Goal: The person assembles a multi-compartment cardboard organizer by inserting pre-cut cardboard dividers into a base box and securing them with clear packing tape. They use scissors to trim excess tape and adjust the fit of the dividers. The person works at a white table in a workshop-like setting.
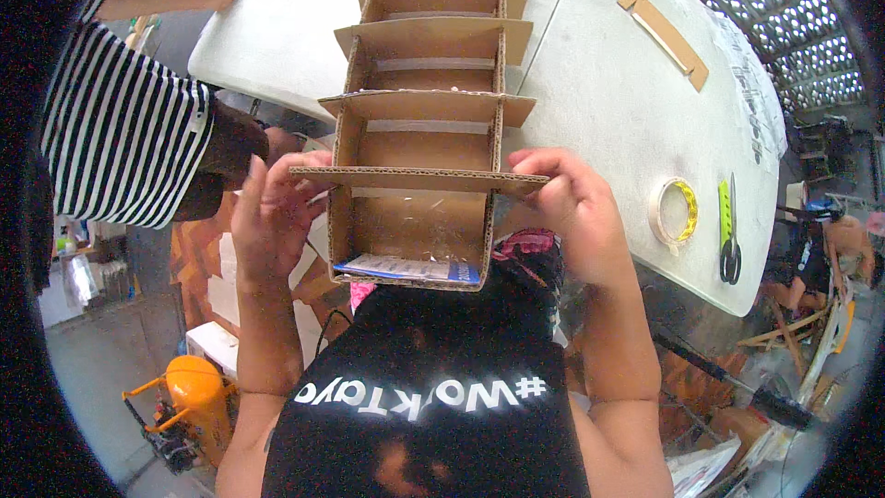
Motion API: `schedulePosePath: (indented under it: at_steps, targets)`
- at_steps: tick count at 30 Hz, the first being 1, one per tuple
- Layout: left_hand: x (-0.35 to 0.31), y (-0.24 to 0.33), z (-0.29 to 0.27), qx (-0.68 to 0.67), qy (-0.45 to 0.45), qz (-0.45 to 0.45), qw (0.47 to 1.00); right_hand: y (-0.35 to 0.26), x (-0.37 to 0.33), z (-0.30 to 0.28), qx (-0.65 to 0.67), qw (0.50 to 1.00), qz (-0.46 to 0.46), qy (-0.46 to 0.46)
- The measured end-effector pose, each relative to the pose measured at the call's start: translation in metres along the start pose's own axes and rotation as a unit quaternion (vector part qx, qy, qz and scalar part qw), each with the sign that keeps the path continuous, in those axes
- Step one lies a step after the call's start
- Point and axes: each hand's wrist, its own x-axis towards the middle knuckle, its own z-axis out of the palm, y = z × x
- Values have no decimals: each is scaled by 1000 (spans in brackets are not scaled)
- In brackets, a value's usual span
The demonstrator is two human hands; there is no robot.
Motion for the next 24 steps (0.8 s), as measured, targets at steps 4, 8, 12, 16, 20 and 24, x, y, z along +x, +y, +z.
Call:
schedulePosePath:
  at_steps: [4, 8, 12, 16, 20, 24]
  targets:
    - [3, 14, 0, -98, -9, -130, 987, 2, -4, 14, 147, 983, 106, 41]
    - [5, 13, 6, -93, -1, -195, 976, -12, -5, 22, 135, 973, 182, 40]
    - [2, 11, 4, -117, -5, -198, 973, -11, -5, 30, 187, 959, 201, 65]
    - [4, 12, 7, -85, -8, -178, 980, -9, -6, 41, 219, 955, 186, 77]
    - [2, 9, 3, -84, -11, -160, 984, -8, -5, 40, 184, 964, 176, 74]
    - [-1, 5, 5, -77, 48, -152, 984, 1, -6, 40, 159, 972, 148, 90]
